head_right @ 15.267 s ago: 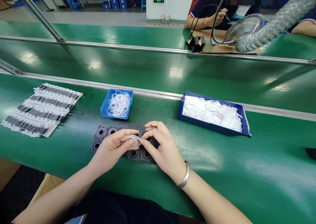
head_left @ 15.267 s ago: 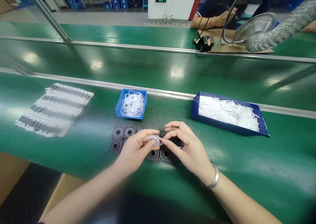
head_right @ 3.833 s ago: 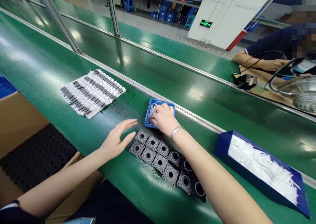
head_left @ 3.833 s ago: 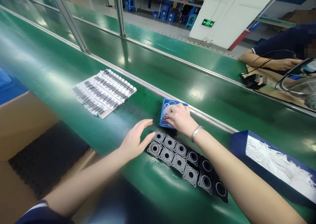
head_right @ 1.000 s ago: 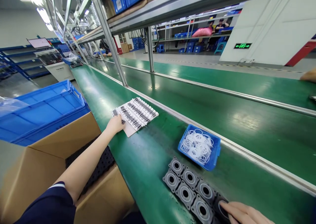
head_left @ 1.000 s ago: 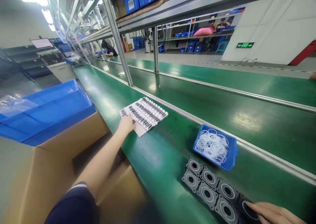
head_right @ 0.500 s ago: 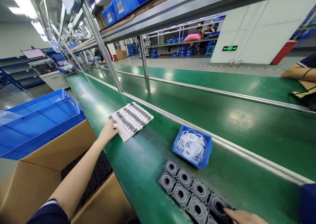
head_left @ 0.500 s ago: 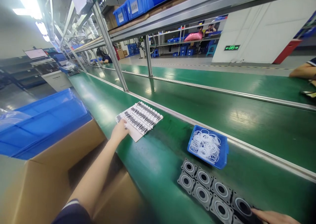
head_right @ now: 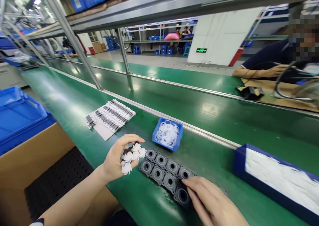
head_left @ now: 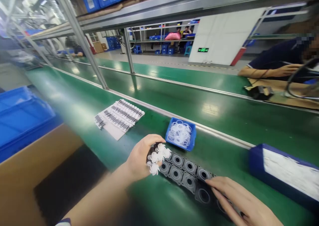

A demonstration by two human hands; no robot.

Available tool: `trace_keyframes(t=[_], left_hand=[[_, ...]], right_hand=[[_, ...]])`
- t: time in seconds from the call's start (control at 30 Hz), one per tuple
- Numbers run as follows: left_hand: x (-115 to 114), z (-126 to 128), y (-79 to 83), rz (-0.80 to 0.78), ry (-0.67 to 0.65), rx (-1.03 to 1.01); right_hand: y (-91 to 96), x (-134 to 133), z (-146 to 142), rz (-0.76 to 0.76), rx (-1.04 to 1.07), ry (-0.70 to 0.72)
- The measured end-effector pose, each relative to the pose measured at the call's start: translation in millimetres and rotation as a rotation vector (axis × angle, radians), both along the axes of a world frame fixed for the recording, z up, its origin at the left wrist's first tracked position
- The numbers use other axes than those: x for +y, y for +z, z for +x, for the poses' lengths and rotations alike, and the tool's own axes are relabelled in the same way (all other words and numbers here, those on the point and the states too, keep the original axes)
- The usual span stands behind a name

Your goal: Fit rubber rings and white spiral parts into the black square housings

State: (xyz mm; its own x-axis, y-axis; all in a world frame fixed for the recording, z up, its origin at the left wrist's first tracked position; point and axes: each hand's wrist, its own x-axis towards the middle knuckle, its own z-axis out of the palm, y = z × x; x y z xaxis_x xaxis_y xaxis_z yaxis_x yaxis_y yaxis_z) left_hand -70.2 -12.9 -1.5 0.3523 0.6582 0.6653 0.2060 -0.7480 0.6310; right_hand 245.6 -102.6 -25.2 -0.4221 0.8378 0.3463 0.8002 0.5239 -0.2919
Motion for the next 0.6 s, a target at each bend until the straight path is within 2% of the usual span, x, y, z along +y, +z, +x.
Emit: trace_keyframes(t=[0.07,0.1,0.13,0.23,0.3,0.37,0.43,0.53,0.6], left_hand=[[-6.0,25.2,6.4,-0.148,-0.083,-0.124],[-10.6,37.6,9.6,-0.311,-0.136,-0.231],[-15.8,49.4,12.7,-0.533,-0.196,-0.367],[-31.7,80.5,21.6,-1.348,-0.352,-0.812],[-39.2,96.3,25.2,-1.706,-0.359,-1.011],[-43.8,108.4,25.7,-1.833,-0.332,-1.111],[-46.8,117.4,23.9,-1.848,-0.334,-1.142],[-51.1,126.4,19.7,-1.845,-0.340,-1.102],[-55.1,130.9,16.5,-1.820,-0.348,-0.996]], right_hand=[[11.9,-8.9,-2.8,0.009,-0.001,-0.029],[16.2,-13.0,-2.8,0.006,0.003,-0.044],[19.4,-16.9,-1.8,0.001,0.009,-0.059],[23.1,-28.3,4.8,-0.040,0.049,-0.104],[22.6,-35.7,9.3,-0.075,0.092,-0.122],[22.1,-42.1,11.8,-0.113,0.146,-0.133],[22.8,-46.4,12.0,-0.129,0.219,-0.144],[26.0,-48.7,9.8,-0.147,0.378,-0.201],[28.1,-48.2,7.5,-0.201,0.539,-0.248]])
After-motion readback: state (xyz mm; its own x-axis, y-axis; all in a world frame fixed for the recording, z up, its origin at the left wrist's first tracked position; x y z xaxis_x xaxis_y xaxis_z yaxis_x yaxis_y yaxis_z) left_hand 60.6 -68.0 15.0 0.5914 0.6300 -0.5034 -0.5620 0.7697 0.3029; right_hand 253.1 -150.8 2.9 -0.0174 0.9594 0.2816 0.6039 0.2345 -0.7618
